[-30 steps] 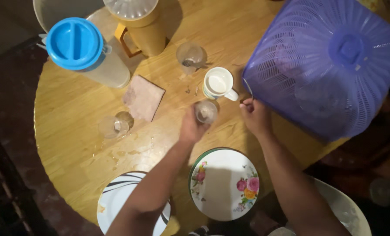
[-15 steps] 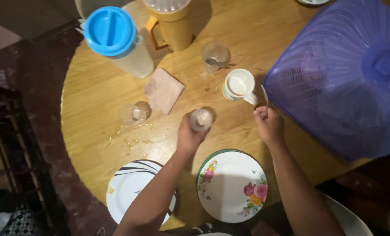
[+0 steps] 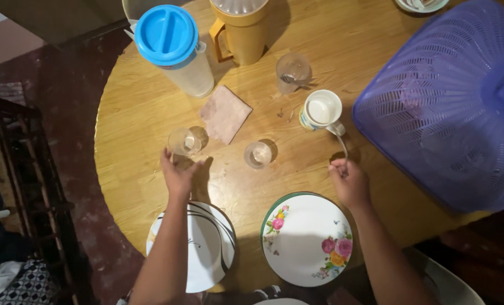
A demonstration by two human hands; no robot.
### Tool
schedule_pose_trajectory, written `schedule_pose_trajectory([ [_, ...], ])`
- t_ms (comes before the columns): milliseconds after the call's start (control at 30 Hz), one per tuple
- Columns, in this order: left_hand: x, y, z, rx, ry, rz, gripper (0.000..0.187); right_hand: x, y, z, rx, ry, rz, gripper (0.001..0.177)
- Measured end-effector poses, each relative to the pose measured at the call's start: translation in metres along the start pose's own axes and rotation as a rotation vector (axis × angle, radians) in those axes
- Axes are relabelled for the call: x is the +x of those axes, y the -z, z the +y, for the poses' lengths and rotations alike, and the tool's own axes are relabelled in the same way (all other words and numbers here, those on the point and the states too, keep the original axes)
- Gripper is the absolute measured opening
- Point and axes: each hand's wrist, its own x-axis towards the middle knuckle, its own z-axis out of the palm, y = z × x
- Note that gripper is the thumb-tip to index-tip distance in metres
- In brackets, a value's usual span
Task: The person retrieves a pot of cooked rice from a side counter and uses a white plastic rice paddle to scoop rice onto three plates arranged on a round wooden table. The person distributes the rice across the plates in multiple scoops.
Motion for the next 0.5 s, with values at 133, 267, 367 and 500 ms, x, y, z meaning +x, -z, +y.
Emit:
schedule_pose_trajectory([
  [133,0.022,-0.019,0.017,-0.163,0.090,-0.128,0.087,-0.006,0.005,-0.008,-0.032,-0.023,0.002,0.018],
  [267,0.035,-0.069,0.034,-0.228,0.001,-0.162,0.081,-0.006,0.000,-0.023,-0.107,0.003,0.000,0.019],
  [367,0.046,-0.108,0.038,-0.235,-0.153,-0.192,0.080,-0.008,0.000,-0.029,-0.080,-0.047,-0.033,0.020],
  [500,0.073,-0.156,0.047,-0.279,-0.141,-0.260,0.079,-0.019,0.007,-0.020,-0.018,-0.033,0.000,0.024],
])
